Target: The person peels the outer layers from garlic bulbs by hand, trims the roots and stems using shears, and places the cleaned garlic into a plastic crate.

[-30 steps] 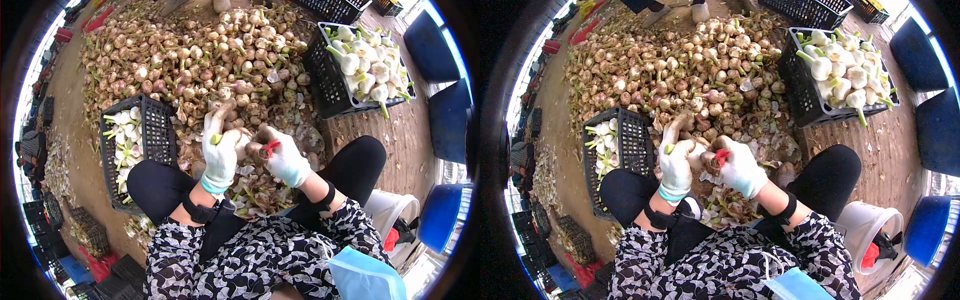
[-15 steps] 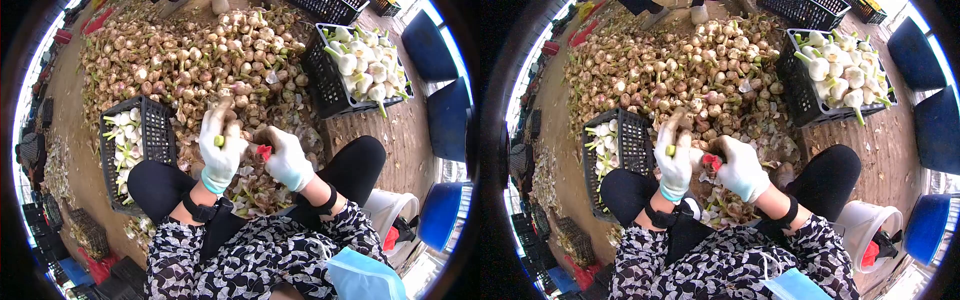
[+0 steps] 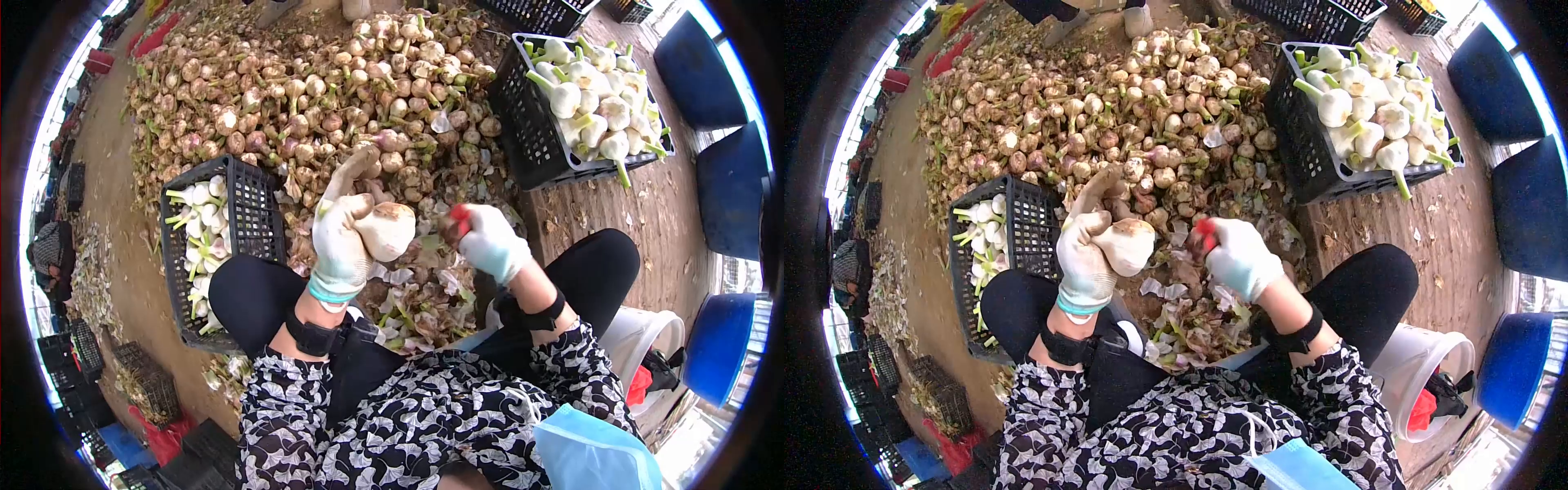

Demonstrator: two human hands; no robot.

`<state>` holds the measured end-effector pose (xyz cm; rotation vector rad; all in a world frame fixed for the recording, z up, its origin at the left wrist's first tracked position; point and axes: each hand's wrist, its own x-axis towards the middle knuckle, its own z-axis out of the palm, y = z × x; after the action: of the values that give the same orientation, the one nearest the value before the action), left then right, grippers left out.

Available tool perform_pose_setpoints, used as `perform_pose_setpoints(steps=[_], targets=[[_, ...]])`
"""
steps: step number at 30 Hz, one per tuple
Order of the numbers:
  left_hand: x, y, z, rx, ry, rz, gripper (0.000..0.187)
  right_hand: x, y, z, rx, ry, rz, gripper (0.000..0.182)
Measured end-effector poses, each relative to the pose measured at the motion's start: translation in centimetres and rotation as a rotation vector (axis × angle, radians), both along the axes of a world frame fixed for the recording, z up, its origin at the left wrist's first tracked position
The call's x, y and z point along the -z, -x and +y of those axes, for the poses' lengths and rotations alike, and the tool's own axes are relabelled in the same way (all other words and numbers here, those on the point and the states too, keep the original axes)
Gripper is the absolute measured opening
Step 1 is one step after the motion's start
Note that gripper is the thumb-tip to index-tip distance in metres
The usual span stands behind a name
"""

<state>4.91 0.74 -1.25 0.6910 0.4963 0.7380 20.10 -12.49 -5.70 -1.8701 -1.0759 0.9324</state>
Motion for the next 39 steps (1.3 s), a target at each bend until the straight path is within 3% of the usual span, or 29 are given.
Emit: perform_pose_setpoints(steps=[2,3,4,6,7,8,10,12,13,14,16,17,18,20,23,25,26,28,29,30,32,33,34,37,39], targets=[[0.8,0.0,0.5,-0.096,-0.635,0.278,0.045,-2.5,-1.2,0.5,-0.124,-0.188,-0.298,0.018],[0.7,0.1,0.9,-0.142,-1.008,0.351,0.041,-0.2,-1.4,0.6,0.015,-0.174,0.032,0.020],[0.6,0.0,0.7,-0.136,-1.007,0.345,0.041,0.0,-1.7,0.6,0.022,-0.173,0.029,0.020],[-0.1,-0.5,0.0,-0.130,-1.103,0.313,0.042,-1.6,-1.6,1.2,-0.213,-0.369,-0.086,0.023],[-0.3,-1.1,0.0,-0.218,-1.296,0.319,0.051,-6.3,0.3,2.0,-0.078,-0.010,0.283,0.025],[-0.5,-1.0,-0.2,-0.219,-1.296,0.318,0.051,-5.6,0.8,2.5,-0.254,-0.128,-0.136,0.027],[-0.9,-0.3,-0.4,-0.142,-1.188,0.370,0.052,-4.8,0.6,1.7,-0.194,-0.209,-0.075,0.029],[-0.9,0.1,0.1,-0.137,-1.217,0.366,0.051,-4.4,-0.1,1.4,-0.031,-0.050,-0.023,0.031],[-1.1,0.2,0.2,-0.131,-1.224,0.326,0.049,-4.6,-0.2,0.8,0.092,-0.063,-0.048,0.028],[-1.2,0.2,0.3,-0.122,-1.228,0.286,0.048,-4.6,-1.3,0.8,-0.038,0.014,-0.257,0.024],[-1.3,0.3,-0.1,-0.104,-1.228,0.345,0.047,-4.3,-0.2,0.4,0.051,-0.119,0.149,0.030],[-1.2,0.2,-0.2,-0.111,-1.305,0.364,0.047,-4.2,0.6,0.6,0.032,-0.217,0.119,0.045],[-1.3,0.0,-0.2,-0.119,-1.388,0.378,0.046,-5.7,1.4,0.9,-0.014,-0.240,0.081,0.035],[-1.5,-0.1,-0.2,-0.122,-1.424,0.365,0.045,-4.7,2.1,1.5,-0.129,-0.437,-0.276,0.027],[-0.8,0.1,-0.2,-0.145,-1.534,0.352,0.045,-4.6,1.7,1.4,-0.155,-0.303,-0.279,0.022],[0.3,0.1,-0.5,-0.112,-1.485,0.341,0.046,-3.4,1.0,1.2,-0.110,-0.272,-0.214,0.022],[0.4,0.0,-0.6,-0.097,-1.450,0.325,0.046,-1.6,0.4,1.3,-0.017,-0.176,-0.461,0.020],[-0.2,0.3,-0.9,-0.105,-1.051,0.260,0.043,3.2,-2.1,0.1,0.014,-0.030,-0.369,0.019],[-0.3,0.8,-0.2,-0.066,-1.094,0.388,0.048,2.3,-2.8,-0.4,-0.132,0.172,-0.285,0.032],[-0.9,0.8,0.0,-0.069,-1.103,0.434,0.048,0.1,-2.3,-0.4,-0.138,0.176,-0.279,0.032],[0.2,0.5,-0.1,-0.040,-0.816,0.350,0.048,-4.5,-0.7,-0.2,-0.147,-0.014,-0.034,0.049],[0.3,0.5,-0.1,0.062,-0.622,0.383,0.048,-4.6,-0.5,0.1,-0.229,-0.207,-0.052,0.064],[1.8,0.1,0.5,-0.071,-0.888,0.389,0.042,-5.1,0.0,0.9,-0.289,-0.459,-0.076,0.058],[0.4,-0.4,-0.2,0.049,-0.372,0.346,0.038,-5.7,0.4,1.9,-0.467,-0.575,-0.237,0.042],[2.4,0.1,0.6,0.157,-0.443,0.377,0.041,-5.6,0.0,2.0,-0.487,-0.531,-0.214,0.038]])
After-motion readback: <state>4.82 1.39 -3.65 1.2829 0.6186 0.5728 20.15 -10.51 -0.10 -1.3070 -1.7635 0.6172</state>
